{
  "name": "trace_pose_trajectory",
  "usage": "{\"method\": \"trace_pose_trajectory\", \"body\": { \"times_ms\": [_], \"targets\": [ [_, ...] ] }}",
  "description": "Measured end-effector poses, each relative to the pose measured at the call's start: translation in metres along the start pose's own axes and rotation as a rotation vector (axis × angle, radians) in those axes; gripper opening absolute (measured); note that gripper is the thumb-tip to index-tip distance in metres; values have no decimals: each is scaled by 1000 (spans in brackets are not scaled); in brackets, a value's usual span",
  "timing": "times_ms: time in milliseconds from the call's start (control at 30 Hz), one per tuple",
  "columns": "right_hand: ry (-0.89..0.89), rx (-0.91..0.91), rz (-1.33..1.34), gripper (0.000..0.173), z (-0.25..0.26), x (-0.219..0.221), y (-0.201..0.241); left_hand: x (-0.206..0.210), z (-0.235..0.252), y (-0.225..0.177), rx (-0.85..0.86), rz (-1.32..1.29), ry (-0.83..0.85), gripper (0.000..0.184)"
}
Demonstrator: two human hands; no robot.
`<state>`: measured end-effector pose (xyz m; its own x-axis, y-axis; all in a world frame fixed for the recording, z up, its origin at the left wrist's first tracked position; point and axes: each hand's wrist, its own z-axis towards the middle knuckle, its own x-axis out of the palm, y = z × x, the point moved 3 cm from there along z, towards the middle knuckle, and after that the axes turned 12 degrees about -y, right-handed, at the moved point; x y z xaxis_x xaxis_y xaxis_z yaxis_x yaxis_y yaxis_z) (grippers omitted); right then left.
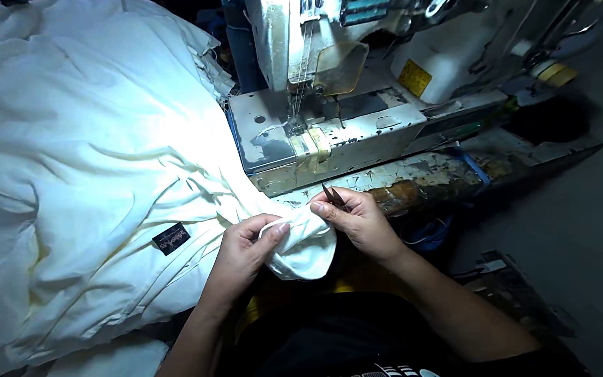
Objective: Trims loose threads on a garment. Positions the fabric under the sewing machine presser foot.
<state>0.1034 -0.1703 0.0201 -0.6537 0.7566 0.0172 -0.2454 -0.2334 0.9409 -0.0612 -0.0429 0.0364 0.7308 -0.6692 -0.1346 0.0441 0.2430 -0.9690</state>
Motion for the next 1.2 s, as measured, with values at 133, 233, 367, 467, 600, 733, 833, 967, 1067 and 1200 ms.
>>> {"method": "trace_pose_trajectory", "body": {
  "times_ms": [133,233,367,467,600,733,833,967,1067,1200],
  "targets": [
    [-166,-345,-389,36,-10,-11,5,0,4,2,-72,-30,-74,17],
    [-78,-334,-243,32,-34,-15,19,3,5,2,-112,-44,-75,21],
    [203,-56,-14,31,-52,1,7,10,7,1,-113,-67,-47,23],
    [181,-7,-46,32,-50,6,-2,14,6,1,-118,-82,-43,22],
    [155,-5,-83,32,-47,5,-5,16,6,0,-126,-103,-46,23],
    [151,-9,-87,32,-48,6,-6,16,5,-1,-143,-113,-56,24],
    [144,-18,-91,32,-49,7,-8,15,5,1,-143,-113,-56,23],
    [149,-57,-91,31,-47,11,-7,14,4,3,-125,-107,-40,19],
    [130,-79,-42,36,-44,12,-7,13,3,4,-104,-86,-21,18],
    [165,268,215,32,-43,16,-8,11,-1,8,-42,-62,-14,14]
  ]
}}
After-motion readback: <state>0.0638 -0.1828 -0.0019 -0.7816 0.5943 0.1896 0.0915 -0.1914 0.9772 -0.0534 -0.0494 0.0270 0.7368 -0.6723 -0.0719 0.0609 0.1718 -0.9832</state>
